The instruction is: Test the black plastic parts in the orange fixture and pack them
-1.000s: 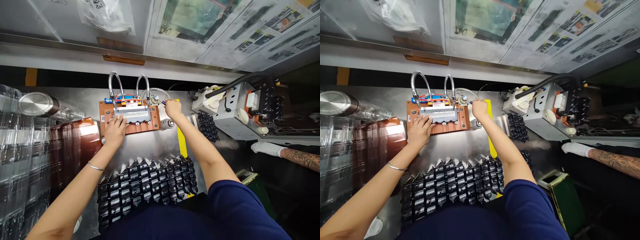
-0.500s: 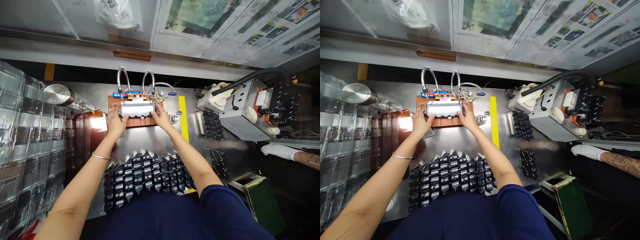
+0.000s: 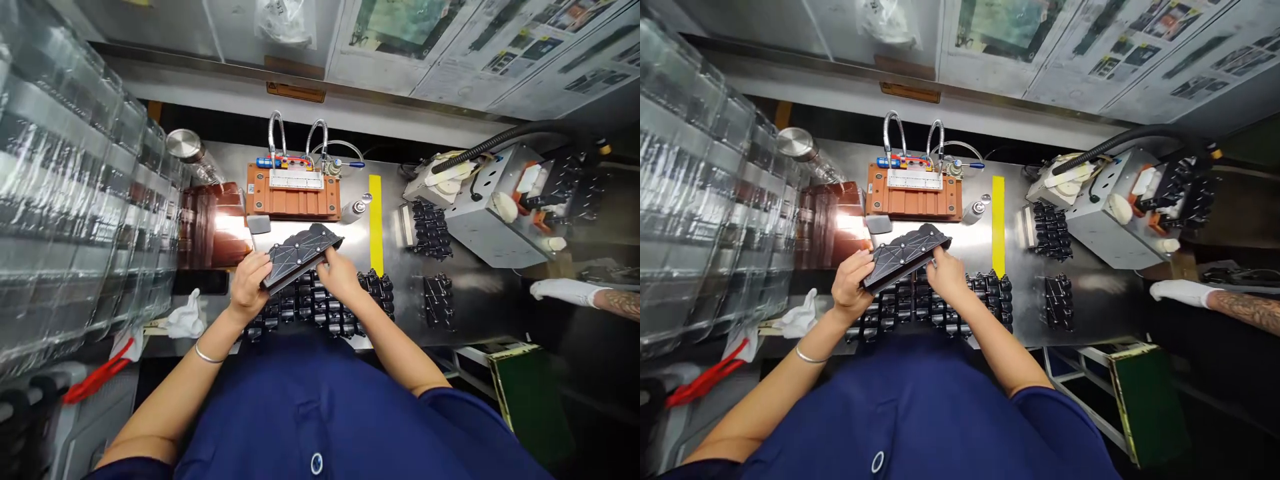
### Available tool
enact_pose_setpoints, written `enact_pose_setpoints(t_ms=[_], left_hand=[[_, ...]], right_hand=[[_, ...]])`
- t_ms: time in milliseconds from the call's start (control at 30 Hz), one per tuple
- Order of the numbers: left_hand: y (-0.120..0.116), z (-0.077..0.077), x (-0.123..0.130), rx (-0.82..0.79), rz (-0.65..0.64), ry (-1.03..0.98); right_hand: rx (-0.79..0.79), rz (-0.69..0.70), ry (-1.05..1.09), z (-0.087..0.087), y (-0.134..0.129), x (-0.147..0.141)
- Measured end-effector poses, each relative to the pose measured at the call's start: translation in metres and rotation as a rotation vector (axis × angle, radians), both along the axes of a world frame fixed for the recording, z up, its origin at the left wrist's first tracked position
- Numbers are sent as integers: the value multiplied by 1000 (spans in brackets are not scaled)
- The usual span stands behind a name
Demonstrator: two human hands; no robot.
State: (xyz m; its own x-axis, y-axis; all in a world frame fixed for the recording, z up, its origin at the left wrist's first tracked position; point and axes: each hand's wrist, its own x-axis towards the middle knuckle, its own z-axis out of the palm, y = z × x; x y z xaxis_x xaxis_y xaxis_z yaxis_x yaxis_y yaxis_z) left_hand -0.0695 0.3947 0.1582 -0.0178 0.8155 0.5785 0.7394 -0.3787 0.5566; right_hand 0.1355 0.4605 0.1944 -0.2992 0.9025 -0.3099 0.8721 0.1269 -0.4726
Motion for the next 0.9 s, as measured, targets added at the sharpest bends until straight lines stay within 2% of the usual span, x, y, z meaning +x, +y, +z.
enact_pose_setpoints(t_ms=[67, 167, 200, 267, 333, 367, 433, 467, 533, 600, 633, 700, 733, 800, 900], left_hand=[[-7, 4, 2, 5, 5, 34], [-19, 13, 1, 45, 17, 66], [-25, 19, -2, 73, 17, 79], [-38, 42, -18, 119, 19, 125], [-56, 81, -46, 158, 89, 212], [-65, 107, -63, 179, 178, 265], [-84, 163, -101, 229, 490, 378], [-90, 191, -121, 216, 665, 409], [-94, 239, -165, 131, 899, 440], [-81, 270, -215, 32, 967, 451], [-69, 278, -241, 2, 984, 437], [-40, 279, -293, -74, 999, 372], [-25, 275, -316, -112, 1015, 322], [-1, 263, -355, -214, 964, 208], [19, 249, -389, -288, 872, 155]], right_hand=[[-86, 157, 33, 17, -27, -21], [-264, 414, 414, 39, -60, -40], [-355, 449, 563, 44, -65, -41], [-513, 405, 790, 50, -64, -35], [-539, 232, 872, 48, -52, -24], [-492, 128, 864, 44, -45, -20], [-356, -13, 803, 32, -31, -16], [-303, -30, 764, 25, -26, -18], [-247, 34, 675, 14, -22, -27], [-218, 176, 575, 8, -24, -43], [-199, 254, 524, 8, -27, -53], [-154, 397, 437, 11, -33, -76], [-136, 457, 408, 15, -36, -88], [-113, 555, 387, 23, -42, -110], [-108, 637, 402, 34, -50, -132]])
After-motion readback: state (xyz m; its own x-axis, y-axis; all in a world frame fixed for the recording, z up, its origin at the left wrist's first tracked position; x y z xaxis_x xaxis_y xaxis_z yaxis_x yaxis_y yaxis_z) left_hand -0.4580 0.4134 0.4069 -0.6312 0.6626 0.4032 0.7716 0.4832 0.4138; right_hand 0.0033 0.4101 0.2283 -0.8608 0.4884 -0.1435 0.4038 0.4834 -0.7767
